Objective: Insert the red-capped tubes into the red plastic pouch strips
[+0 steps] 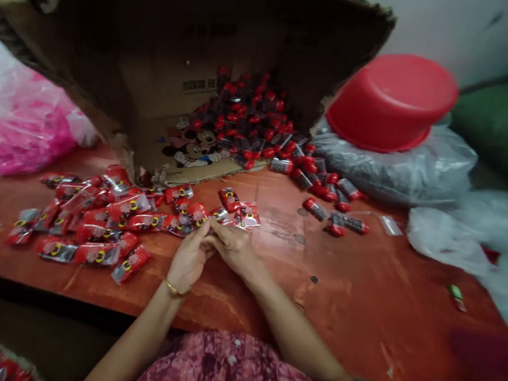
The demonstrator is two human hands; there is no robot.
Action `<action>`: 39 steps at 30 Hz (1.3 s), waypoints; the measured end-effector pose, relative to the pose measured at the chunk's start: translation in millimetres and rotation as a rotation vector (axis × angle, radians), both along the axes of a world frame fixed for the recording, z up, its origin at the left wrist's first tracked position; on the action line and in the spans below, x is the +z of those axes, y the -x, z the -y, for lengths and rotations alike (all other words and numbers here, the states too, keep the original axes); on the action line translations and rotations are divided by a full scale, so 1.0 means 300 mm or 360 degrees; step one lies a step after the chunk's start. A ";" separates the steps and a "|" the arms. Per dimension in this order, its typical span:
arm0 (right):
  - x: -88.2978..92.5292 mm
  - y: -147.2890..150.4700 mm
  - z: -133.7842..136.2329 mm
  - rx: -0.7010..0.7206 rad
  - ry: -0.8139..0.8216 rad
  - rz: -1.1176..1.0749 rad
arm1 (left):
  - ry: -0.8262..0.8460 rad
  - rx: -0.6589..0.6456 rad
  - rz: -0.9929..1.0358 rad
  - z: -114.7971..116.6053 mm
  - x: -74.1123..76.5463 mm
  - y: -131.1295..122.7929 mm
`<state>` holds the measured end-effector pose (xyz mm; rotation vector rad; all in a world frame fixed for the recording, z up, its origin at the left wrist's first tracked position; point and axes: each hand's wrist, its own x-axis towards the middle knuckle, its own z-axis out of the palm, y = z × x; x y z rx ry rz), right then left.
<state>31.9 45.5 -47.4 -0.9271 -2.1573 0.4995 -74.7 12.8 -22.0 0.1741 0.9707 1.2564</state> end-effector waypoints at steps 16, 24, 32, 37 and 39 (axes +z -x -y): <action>0.002 -0.540 -0.228 -0.1479 0.0393 0.0879 | 0.0231 0.0775 0.0078 -0.093 0.097 0.140; -0.107 -0.561 0.004 -0.1048 -0.0099 0.0709 | 0.0201 0.0554 -0.0220 -0.072 0.062 0.062; -0.099 -0.662 0.066 -0.1595 -0.0102 0.0430 | -0.0874 -0.0407 -0.2200 -0.185 -0.033 -0.105; -0.097 -0.674 0.077 -0.1736 -0.0030 0.0523 | -0.0964 -0.0644 -0.2643 -0.255 -0.084 -0.136; -0.097 -0.696 0.076 -0.1808 0.0068 0.0536 | -0.0976 -0.0623 -0.2662 -0.263 -0.094 -0.132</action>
